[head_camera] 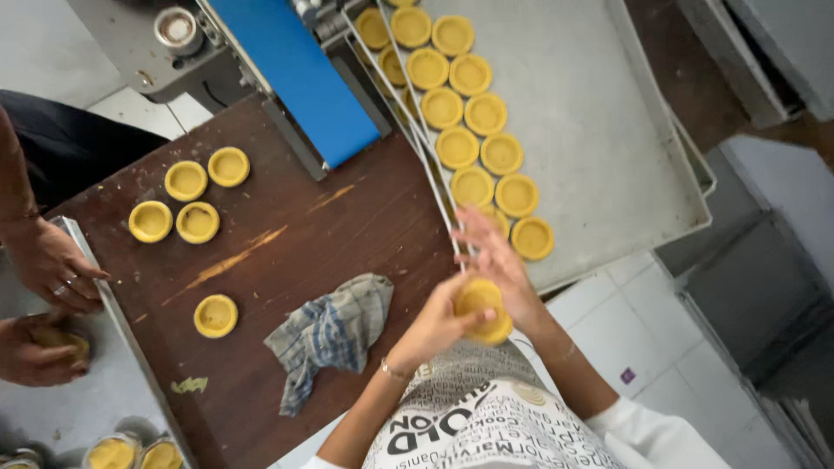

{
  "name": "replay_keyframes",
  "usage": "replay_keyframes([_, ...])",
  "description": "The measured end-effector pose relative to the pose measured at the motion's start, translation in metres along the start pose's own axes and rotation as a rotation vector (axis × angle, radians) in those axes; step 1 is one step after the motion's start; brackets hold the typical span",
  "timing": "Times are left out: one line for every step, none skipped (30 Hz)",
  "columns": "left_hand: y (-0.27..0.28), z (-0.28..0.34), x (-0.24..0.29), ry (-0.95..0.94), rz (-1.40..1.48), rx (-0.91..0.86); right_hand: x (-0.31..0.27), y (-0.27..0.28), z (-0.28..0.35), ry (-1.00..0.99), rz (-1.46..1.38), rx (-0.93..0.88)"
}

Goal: The person organizes yellow tart shells on metal trays by hand, moves the trays around the bakery kitchen, and takes shells from a conveyor belt.

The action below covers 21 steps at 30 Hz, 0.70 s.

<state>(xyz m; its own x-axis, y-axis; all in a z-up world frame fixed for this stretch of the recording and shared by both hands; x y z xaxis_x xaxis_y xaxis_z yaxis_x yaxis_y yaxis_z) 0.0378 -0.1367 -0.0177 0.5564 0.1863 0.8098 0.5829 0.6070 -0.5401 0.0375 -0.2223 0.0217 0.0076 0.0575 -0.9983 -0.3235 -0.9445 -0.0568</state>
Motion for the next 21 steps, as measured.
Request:
replay_keyframes([-0.005, -0.004, 0.001, -0.049, -0.143, 0.009, 0.014, 0.006, 0.003, -0.048, -0.055, -0.051])
replay_keyframes([-0.011, -0.008, 0.001, -0.098, -0.286, 0.018, 0.028, 0.012, 0.006, -0.097, -0.11, -0.102])
replay_keyframes([-0.009, -0.019, -0.004, -0.106, -0.287, 0.018, 0.023, 0.019, 0.008, -0.09, -0.107, -0.105])
replay_keyframes([0.009, -0.03, -0.01, -0.098, -0.155, 0.171, 0.017, 0.024, 0.009, -0.052, 0.092, -0.141])
replay_keyframes([0.024, -0.039, -0.018, -0.085, -0.022, 0.317, 0.011, 0.031, 0.011, -0.017, 0.29, -0.168])
replay_keyframes([0.009, -0.048, -0.022, -0.086, -0.022, 0.311, 0.018, 0.047, 0.004, -0.014, 0.292, -0.163])
replay_keyframes([-0.021, -0.061, -0.025, -0.088, -0.164, 0.156, 0.032, 0.063, -0.002, -0.092, 0.238, -0.165])
replay_keyframes([-0.051, -0.07, -0.03, -0.091, -0.304, -0.001, 0.047, 0.079, -0.007, -0.17, 0.183, -0.166])
replay_keyframes([-0.058, -0.079, -0.029, -0.091, -0.305, 0.002, 0.033, 0.09, -0.009, -0.169, 0.182, -0.168])
replay_keyframes([-0.06, -0.087, -0.025, -0.118, -0.287, 0.061, 0.024, 0.101, -0.009, -0.209, 0.19, -0.181])
replay_keyframes([-0.06, -0.098, -0.019, -0.152, -0.272, 0.121, 0.013, 0.112, -0.014, -0.24, 0.198, -0.195])
replay_keyframes([-0.06, -0.111, -0.038, -0.16, -0.277, 0.124, 0.016, 0.122, -0.019, -0.232, 0.197, -0.2])
replay_keyframes([-0.06, -0.125, -0.057, -0.184, -0.278, 0.137, 0.023, 0.136, -0.023, -0.262, 0.202, -0.194])
replay_keyframes([-0.059, -0.14, -0.076, -0.209, -0.279, 0.149, 0.031, 0.148, -0.026, -0.292, 0.207, -0.187])
replay_keyframes([-0.068, -0.153, -0.079, -0.209, -0.28, 0.153, 0.028, 0.162, -0.037, -0.292, 0.205, -0.191])
replay_keyframes([-0.088, -0.167, -0.086, -0.193, -0.4, 0.048, 0.025, 0.176, -0.047, -0.273, 0.311, -0.196])
replay_keyframes([-0.105, -0.177, -0.094, -0.174, -0.521, -0.056, 0.023, 0.187, -0.056, -0.254, 0.413, -0.203])
replay_keyframes([-0.112, -0.188, -0.098, -0.172, -0.525, -0.05, 0.027, 0.202, -0.064, -0.253, 0.407, -0.208])
replay_keyframes([-0.135, -0.194, -0.114, -0.136, -0.697, -0.216, 0.024, 0.231, -0.07, -0.221, 0.471, -0.055])
replay_keyframes([-0.157, -0.196, -0.132, -0.098, -0.864, -0.386, 0.021, 0.26, -0.074, -0.19, 0.533, 0.099])
replay_keyframes([-0.146, -0.221, -0.174, -0.087, -0.858, -0.387, 0.019, 0.271, -0.073, -0.202, 0.531, 0.098])
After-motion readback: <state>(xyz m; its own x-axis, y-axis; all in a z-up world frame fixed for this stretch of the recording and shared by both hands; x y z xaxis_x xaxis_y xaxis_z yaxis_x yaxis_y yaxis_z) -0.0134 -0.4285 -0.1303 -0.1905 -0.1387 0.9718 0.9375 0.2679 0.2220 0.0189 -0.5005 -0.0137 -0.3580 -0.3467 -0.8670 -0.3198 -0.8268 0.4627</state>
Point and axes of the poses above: each hand's wrist, its own z-axis away from the middle knuckle, its own y-axis out of the back of the hand, x = y × z, the point moved 10 cm from there along -z, towards the middle knuckle, and after that the axes turned 10 degrees about z, right-handed, at the moved point
